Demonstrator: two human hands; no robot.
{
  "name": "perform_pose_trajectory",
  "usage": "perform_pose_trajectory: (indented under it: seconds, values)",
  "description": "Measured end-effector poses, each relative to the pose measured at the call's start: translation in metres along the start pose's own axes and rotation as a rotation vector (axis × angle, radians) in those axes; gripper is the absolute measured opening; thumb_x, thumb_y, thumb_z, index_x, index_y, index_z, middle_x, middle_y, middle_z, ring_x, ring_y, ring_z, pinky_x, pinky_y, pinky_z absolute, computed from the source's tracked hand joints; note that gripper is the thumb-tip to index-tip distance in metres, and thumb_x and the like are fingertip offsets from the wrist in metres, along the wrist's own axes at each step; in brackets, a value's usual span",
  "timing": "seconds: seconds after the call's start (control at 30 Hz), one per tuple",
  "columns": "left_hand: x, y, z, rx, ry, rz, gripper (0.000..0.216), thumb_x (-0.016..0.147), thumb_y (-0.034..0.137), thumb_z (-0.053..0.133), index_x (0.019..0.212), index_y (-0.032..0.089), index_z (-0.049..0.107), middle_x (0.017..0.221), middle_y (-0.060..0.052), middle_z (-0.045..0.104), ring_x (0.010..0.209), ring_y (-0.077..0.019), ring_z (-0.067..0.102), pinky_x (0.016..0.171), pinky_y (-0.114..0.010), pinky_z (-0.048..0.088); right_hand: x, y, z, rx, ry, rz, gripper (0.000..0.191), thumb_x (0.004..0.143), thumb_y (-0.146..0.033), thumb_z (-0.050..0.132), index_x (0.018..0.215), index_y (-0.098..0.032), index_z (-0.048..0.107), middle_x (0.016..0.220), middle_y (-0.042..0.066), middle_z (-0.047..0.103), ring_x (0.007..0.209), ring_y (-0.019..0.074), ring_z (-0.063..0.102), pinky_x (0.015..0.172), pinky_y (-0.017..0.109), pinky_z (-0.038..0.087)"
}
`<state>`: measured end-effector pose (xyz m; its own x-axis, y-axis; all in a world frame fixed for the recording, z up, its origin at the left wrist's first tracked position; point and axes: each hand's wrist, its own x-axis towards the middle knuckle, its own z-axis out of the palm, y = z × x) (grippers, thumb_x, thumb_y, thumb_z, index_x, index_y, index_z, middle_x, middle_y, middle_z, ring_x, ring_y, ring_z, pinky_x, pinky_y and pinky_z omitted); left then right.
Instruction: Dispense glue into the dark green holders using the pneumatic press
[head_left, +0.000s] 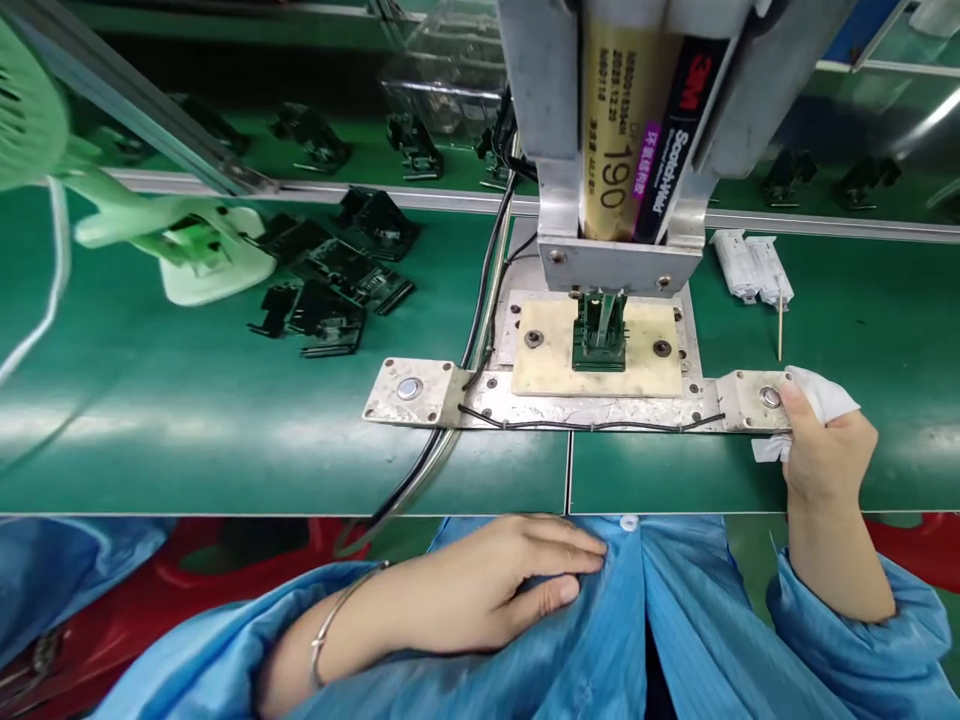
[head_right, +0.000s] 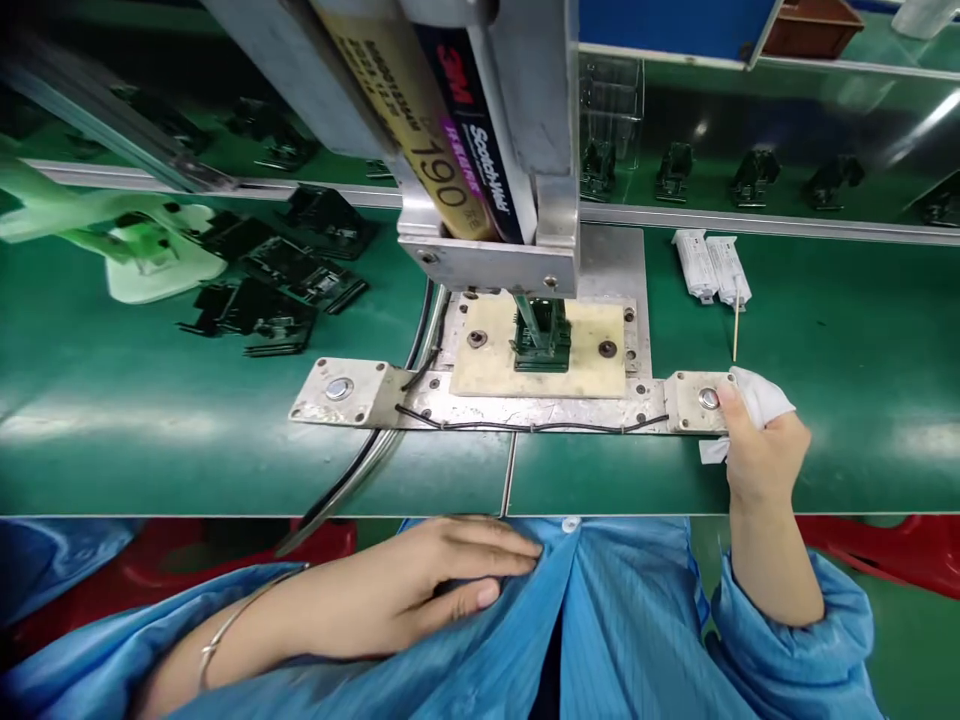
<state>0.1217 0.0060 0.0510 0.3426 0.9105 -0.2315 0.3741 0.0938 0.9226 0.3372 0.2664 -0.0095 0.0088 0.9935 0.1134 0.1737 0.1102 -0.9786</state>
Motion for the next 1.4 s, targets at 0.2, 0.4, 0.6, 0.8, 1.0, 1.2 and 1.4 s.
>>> perform_pose_trajectory:
  seconds: [0.2,0.4,0.6,0.8,1.0,1.2,1.4]
  values:
    - [0.003,-0.005,-0.002,0.012,-0.109,0.000,0.035,0.100,0.025,0.050,0.131,0.023,0.065,0.135,-0.011,0.065,0.131,-0.0272,0.057,0.117,-0.045,0.038,0.000,0.001,0.000,0.089,-0.047,-0.045,0.040,0.068,-0.039,0.087,0.097,-0.013,0.077,0.097,0.009,0.075,0.091,0.0258,0.069,0.085,0.041,0.056]
    - [-0.007,0.004,-0.014,-0.024,-0.174,0.011,0.023,0.097,0.020,0.052,0.094,0.022,0.074,0.097,-0.010,0.077,0.094,-0.0249,0.071,0.086,-0.036,0.055,0.001,0.001,0.001,0.094,-0.067,-0.049,0.038,0.071,-0.038,0.085,0.097,-0.012,0.076,0.094,0.009,0.074,0.085,0.0233,0.068,0.079,0.037,0.056]
    - [-0.002,0.018,-0.019,0.032,-0.082,0.122,0.042,0.087,0.004,0.052,0.121,0.026,0.061,0.125,-0.011,0.067,0.114,-0.0257,0.062,0.101,-0.040,0.048,0.004,0.002,0.003,0.123,-0.078,-0.106,0.036,0.071,-0.036,0.085,0.094,-0.010,0.076,0.088,0.008,0.074,0.079,0.0202,0.067,0.077,0.035,0.055]
    - [0.031,0.030,-0.022,-0.103,-0.330,0.341,0.024,0.085,0.015,0.050,0.064,0.026,0.053,0.069,-0.005,0.069,0.078,-0.0243,0.069,0.103,-0.043,0.046,0.005,0.000,0.005,0.135,-0.070,-0.137,0.033,0.071,-0.033,0.084,0.092,-0.008,0.076,0.086,0.009,0.074,0.077,0.0191,0.066,0.074,0.034,0.055]
    - [0.028,0.033,-0.061,0.033,-0.119,0.202,0.054,0.097,0.061,0.020,0.058,0.024,0.021,0.048,-0.001,0.032,0.047,-0.0194,0.038,0.057,-0.038,0.037,0.009,0.005,0.002,0.123,-0.070,-0.199,0.035,0.070,-0.033,0.084,0.093,-0.009,0.075,0.085,0.007,0.073,0.077,0.0202,0.068,0.076,0.038,0.055]
    - [0.029,0.034,-0.069,0.167,-0.122,0.214,0.037,0.082,0.034,0.045,0.057,0.023,0.021,0.049,-0.003,0.040,0.048,-0.0199,0.039,0.063,-0.040,0.035,0.013,0.009,0.001,0.095,-0.030,-0.246,0.032,0.067,-0.033,0.084,0.089,-0.011,0.077,0.080,0.006,0.072,0.077,0.0218,0.069,0.077,0.039,0.055]
    - [0.019,0.008,-0.052,0.287,-0.175,0.155,0.024,0.073,0.012,0.045,0.076,0.024,0.066,0.065,-0.006,0.066,0.062,-0.0231,0.057,0.086,-0.041,0.041,0.009,0.004,0.001,0.082,-0.028,-0.241,0.031,0.068,-0.030,0.083,0.092,-0.010,0.077,0.079,0.006,0.070,0.077,0.0225,0.068,0.075,0.041,0.054]
